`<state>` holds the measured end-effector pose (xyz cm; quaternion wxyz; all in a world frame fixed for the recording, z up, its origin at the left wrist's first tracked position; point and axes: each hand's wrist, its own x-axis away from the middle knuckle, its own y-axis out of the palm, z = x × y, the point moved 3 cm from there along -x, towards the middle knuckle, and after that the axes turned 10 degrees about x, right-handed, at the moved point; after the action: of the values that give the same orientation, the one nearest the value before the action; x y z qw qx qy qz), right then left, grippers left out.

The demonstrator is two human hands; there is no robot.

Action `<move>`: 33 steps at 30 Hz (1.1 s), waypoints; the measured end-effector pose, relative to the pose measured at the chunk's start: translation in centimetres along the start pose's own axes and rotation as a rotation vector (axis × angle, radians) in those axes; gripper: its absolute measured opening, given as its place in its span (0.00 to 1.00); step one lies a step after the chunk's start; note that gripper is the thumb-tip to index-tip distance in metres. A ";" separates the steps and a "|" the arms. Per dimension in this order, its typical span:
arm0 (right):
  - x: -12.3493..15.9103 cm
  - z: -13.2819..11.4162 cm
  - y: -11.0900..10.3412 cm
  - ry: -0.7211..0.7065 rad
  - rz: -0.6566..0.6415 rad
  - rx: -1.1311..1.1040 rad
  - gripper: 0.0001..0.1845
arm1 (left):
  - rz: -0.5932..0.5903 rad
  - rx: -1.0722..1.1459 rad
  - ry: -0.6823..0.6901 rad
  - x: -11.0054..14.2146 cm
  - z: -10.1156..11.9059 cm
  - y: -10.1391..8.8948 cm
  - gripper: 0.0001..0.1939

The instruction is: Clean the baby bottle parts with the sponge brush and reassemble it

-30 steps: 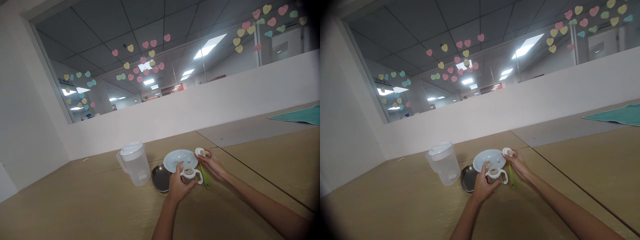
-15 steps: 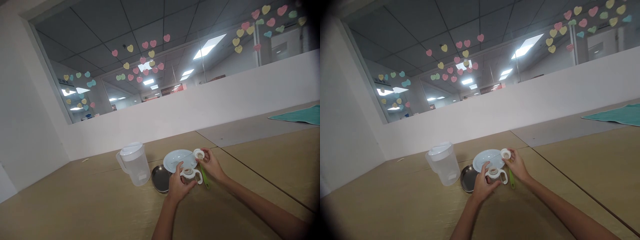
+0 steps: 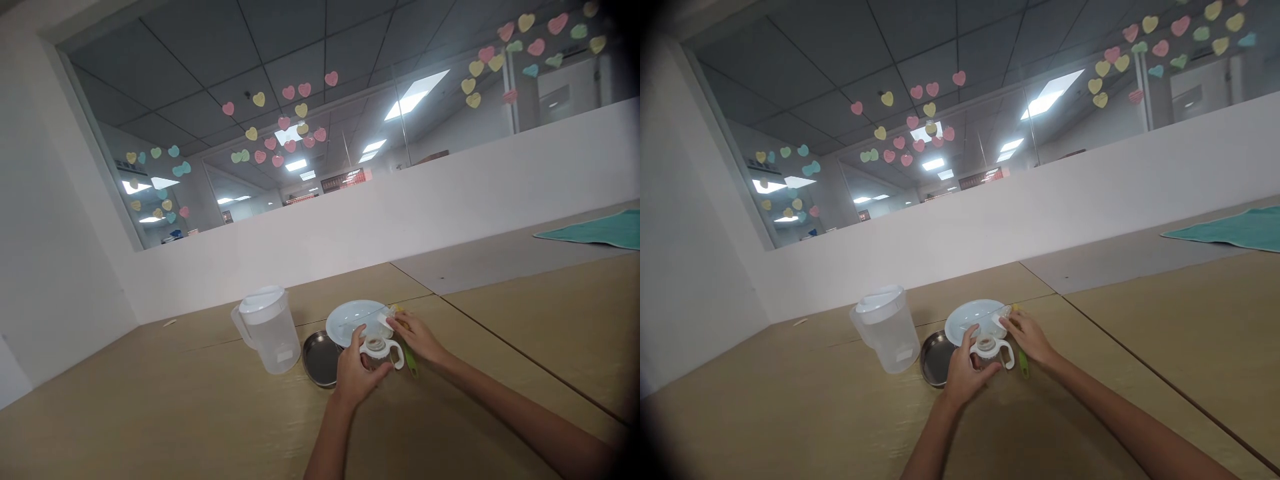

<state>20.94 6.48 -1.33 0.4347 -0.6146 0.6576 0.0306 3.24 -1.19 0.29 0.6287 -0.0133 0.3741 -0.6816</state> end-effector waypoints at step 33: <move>0.5 -0.8 -0.2 0.043 0.079 -0.194 0.23 | 0.000 -0.057 0.027 0.1 -0.2 0.0 0.39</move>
<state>20.81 5.57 -1.05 0.3574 -0.6278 0.6844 0.0981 3.12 -1.19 0.09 0.6229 -0.0222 0.4016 -0.6709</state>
